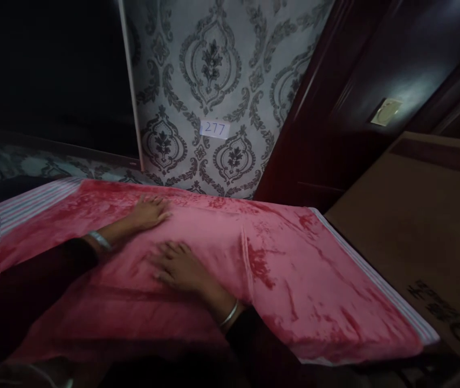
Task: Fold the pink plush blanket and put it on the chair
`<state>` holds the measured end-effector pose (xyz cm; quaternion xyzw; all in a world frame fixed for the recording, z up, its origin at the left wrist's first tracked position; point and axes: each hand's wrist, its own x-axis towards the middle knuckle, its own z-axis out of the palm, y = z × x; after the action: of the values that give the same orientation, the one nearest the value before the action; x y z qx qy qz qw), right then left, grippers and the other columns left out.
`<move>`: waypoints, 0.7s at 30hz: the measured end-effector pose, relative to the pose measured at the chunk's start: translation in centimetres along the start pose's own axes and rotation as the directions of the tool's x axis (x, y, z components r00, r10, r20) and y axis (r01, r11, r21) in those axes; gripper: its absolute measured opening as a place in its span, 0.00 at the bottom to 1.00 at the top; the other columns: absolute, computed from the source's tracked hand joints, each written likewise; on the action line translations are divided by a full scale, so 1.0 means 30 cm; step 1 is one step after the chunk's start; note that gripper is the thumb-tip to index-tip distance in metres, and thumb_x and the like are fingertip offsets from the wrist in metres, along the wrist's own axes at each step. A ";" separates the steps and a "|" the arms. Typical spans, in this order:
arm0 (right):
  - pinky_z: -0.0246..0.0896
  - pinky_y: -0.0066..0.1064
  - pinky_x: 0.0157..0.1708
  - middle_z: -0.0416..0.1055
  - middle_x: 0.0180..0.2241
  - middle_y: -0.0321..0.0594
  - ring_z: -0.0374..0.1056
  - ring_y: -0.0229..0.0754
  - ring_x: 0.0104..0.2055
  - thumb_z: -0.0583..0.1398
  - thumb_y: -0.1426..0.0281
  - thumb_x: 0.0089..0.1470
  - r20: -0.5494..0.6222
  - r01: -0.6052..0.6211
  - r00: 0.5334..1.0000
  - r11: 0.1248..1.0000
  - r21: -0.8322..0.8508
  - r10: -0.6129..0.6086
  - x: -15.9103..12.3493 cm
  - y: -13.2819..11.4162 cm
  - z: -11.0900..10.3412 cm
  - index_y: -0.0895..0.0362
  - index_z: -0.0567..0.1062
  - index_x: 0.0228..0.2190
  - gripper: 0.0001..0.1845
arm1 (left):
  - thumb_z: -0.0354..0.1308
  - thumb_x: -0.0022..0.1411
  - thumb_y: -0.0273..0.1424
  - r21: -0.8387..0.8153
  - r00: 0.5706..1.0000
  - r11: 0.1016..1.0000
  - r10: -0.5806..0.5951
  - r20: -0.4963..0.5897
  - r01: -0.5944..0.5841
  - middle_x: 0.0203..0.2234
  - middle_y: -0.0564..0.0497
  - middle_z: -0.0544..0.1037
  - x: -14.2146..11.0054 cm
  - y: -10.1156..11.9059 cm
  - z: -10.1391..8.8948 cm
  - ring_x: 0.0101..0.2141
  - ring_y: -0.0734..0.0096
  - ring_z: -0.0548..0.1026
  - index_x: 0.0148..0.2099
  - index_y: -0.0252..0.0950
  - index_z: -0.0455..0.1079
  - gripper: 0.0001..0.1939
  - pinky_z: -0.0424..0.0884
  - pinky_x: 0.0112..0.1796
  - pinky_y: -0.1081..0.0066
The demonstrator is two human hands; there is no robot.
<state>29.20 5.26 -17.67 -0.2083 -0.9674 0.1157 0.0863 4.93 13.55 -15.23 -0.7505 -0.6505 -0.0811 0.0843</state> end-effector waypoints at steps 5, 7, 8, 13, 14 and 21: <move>0.34 0.60 0.70 0.44 0.74 0.47 0.36 0.54 0.76 0.50 0.54 0.71 -0.293 -0.431 0.862 0.902 0.003 0.413 -0.099 0.132 -0.086 0.48 0.57 0.71 0.32 | 0.46 0.71 0.49 -0.085 0.991 0.994 -0.052 0.120 0.063 0.74 0.40 0.49 -0.202 0.031 -0.038 0.73 0.40 0.43 0.74 0.42 0.56 0.35 0.40 0.66 0.34; 0.32 0.64 0.69 0.44 0.74 0.49 0.35 0.58 0.76 0.52 0.55 0.70 -0.325 -0.606 0.752 0.795 0.003 0.574 -0.160 0.199 -0.090 0.49 0.58 0.70 0.32 | 0.48 0.70 0.50 -0.119 0.989 0.989 -0.070 0.128 0.085 0.74 0.42 0.49 -0.266 0.038 0.000 0.73 0.39 0.41 0.74 0.45 0.55 0.35 0.41 0.66 0.33; 0.34 0.65 0.68 0.44 0.74 0.50 0.35 0.59 0.76 0.52 0.55 0.70 -0.317 -0.672 0.703 0.741 -0.001 0.637 -0.187 0.228 -0.082 0.49 0.58 0.70 0.32 | 0.48 0.70 0.50 -0.138 0.990 0.986 -0.079 0.120 0.095 0.74 0.43 0.49 -0.288 0.039 0.027 0.73 0.39 0.41 0.74 0.46 0.55 0.35 0.43 0.66 0.33; 0.45 0.63 0.67 0.41 0.75 0.49 0.35 0.60 0.76 0.53 0.57 0.70 -0.285 -0.753 0.633 0.658 -0.009 0.720 -0.245 0.291 -0.016 0.48 0.59 0.70 0.31 | 0.52 0.69 0.48 -0.196 0.994 0.975 -0.105 0.015 0.106 0.74 0.44 0.51 -0.316 0.034 0.139 0.73 0.44 0.41 0.73 0.43 0.59 0.35 0.51 0.67 0.44; 0.45 0.62 0.67 0.41 0.75 0.48 0.34 0.59 0.76 0.53 0.57 0.70 -0.292 -0.747 0.636 0.665 0.000 0.714 -0.244 0.293 -0.010 0.48 0.59 0.70 0.31 | 0.52 0.69 0.47 -0.197 0.994 0.974 -0.109 0.023 0.111 0.74 0.45 0.51 -0.312 0.035 0.141 0.73 0.45 0.41 0.73 0.43 0.59 0.34 0.51 0.68 0.45; 0.37 0.45 0.72 0.45 0.74 0.51 0.38 0.48 0.76 0.54 0.65 0.66 -0.304 -0.660 0.547 0.626 0.416 0.780 -0.293 0.334 -0.040 0.61 0.58 0.70 0.35 | 0.55 0.66 0.44 -0.354 0.966 0.904 -0.260 -0.012 0.238 0.73 0.34 0.49 -0.335 0.025 0.062 0.72 0.43 0.46 0.72 0.30 0.59 0.37 0.49 0.69 0.48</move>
<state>41.21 10.66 -20.17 -0.5975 -0.7209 0.2105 0.2812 4.27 4.21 -19.38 -0.6615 -0.7133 -0.2276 -0.0422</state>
